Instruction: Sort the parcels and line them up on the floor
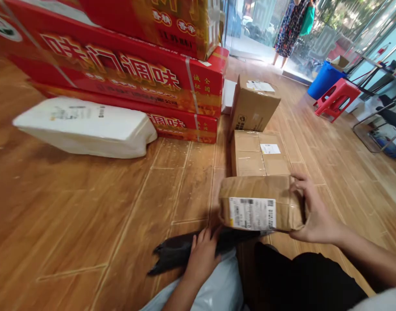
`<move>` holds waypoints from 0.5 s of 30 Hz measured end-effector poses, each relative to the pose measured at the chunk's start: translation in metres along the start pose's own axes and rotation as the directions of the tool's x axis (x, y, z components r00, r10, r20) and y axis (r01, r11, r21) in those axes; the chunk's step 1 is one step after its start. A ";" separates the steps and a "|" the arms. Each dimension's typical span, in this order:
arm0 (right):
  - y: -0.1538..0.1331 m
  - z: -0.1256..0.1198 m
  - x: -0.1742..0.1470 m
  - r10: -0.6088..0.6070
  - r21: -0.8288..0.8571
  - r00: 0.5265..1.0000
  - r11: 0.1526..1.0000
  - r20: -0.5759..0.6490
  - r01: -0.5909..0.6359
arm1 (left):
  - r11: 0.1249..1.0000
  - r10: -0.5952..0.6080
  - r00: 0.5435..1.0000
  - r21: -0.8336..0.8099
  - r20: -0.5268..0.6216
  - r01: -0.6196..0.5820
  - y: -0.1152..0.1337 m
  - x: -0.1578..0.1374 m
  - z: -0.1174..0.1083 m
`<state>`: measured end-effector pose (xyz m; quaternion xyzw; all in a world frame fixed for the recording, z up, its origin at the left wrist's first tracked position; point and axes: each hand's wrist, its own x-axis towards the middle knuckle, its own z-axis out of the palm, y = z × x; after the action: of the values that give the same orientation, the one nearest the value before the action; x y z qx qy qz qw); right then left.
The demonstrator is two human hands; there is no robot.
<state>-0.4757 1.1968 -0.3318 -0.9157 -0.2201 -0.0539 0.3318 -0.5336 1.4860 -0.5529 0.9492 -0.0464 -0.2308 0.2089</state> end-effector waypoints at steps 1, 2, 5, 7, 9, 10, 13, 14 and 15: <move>0.005 -0.009 -0.014 0.014 -0.050 1.000 0.999 -0.022 -0.015 | 0.993 0.017 0.999 0.117 0.039 -0.022 0.014 0.010 -0.002; 0.009 -0.017 -0.027 0.019 -0.095 0.999 0.995 -0.034 -0.022 | 0.978 0.021 0.997 0.206 0.069 -0.035 0.024 0.020 -0.003; 0.020 -0.041 -0.058 0.020 -0.201 1.000 0.979 -0.022 -0.024 | 0.958 0.021 0.993 0.283 0.112 -0.052 0.036 0.041 0.000; 0.025 -0.055 -0.071 0.022 -0.227 0.999 0.974 0.029 -0.015 | 0.971 -0.008 0.997 0.240 0.080 -0.011 0.035 0.050 0.004; 0.028 -0.063 -0.077 0.046 -0.223 0.993 0.974 0.107 -0.021 | 0.980 -0.010 1.000 0.197 0.016 0.006 0.030 0.056 0.006; 0.031 -0.064 -0.079 0.060 -0.212 0.987 0.977 0.150 -0.027 | 0.982 0.013 1.000 0.189 -0.011 -0.011 0.028 0.057 0.007; 0.048 -0.052 -0.080 0.069 -0.142 0.968 0.989 0.243 -0.035 | 0.967 0.145 0.989 0.213 0.003 -0.142 0.021 0.059 0.010; 0.058 -0.044 -0.081 0.063 -0.113 0.966 0.993 0.252 -0.035 | 0.956 0.183 0.983 0.230 0.028 -0.184 0.019 0.060 0.011; 0.070 -0.035 -0.084 0.055 -0.088 0.967 0.996 0.249 -0.034 | 0.945 0.204 0.977 0.249 0.053 -0.211 0.018 0.061 0.011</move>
<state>-0.5186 1.0960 -0.3664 -0.9329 -0.2373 0.0606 0.2642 -0.4844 1.4543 -0.5801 0.9547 -0.1780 -0.2124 0.1087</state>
